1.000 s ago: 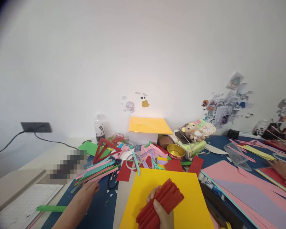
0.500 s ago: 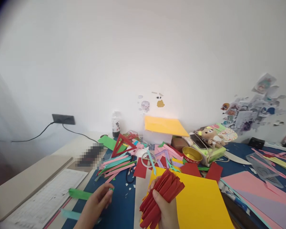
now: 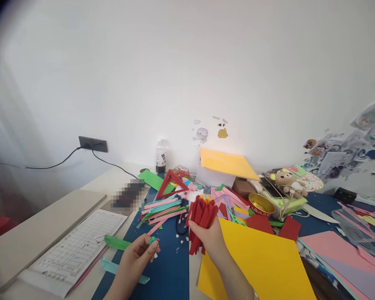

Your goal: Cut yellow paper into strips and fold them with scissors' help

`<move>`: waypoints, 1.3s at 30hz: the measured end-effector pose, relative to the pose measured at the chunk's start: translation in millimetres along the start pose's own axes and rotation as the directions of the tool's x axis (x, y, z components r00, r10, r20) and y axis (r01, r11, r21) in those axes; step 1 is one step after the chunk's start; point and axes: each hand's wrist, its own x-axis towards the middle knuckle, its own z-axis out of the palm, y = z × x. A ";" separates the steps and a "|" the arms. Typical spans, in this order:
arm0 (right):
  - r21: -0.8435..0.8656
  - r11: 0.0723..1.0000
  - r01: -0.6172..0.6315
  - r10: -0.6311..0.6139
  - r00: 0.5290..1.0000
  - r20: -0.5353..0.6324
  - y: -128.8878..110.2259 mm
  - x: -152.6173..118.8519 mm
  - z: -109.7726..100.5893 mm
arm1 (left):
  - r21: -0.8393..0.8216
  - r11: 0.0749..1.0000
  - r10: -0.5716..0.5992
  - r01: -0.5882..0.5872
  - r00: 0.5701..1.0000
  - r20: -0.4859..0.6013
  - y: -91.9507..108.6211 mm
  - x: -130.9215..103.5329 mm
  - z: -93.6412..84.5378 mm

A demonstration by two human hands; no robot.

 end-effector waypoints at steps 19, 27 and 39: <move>-0.525 0.305 0.795 -0.200 0.592 0.781 23.1 77.5 79.5 | 0.844 0.465 0.269 -0.266 0.951 0.151 -23.7 -1.9 17.2; -0.502 0.297 0.812 -0.153 0.560 0.815 23.1 88.2 79.9 | 0.840 0.482 0.229 -0.248 0.962 0.152 -22.2 -4.3 18.8; -0.407 0.404 0.820 -0.141 0.495 0.857 32.0 88.9 74.1 | 0.851 0.460 0.260 -0.254 0.955 0.144 -20.2 -6.4 20.2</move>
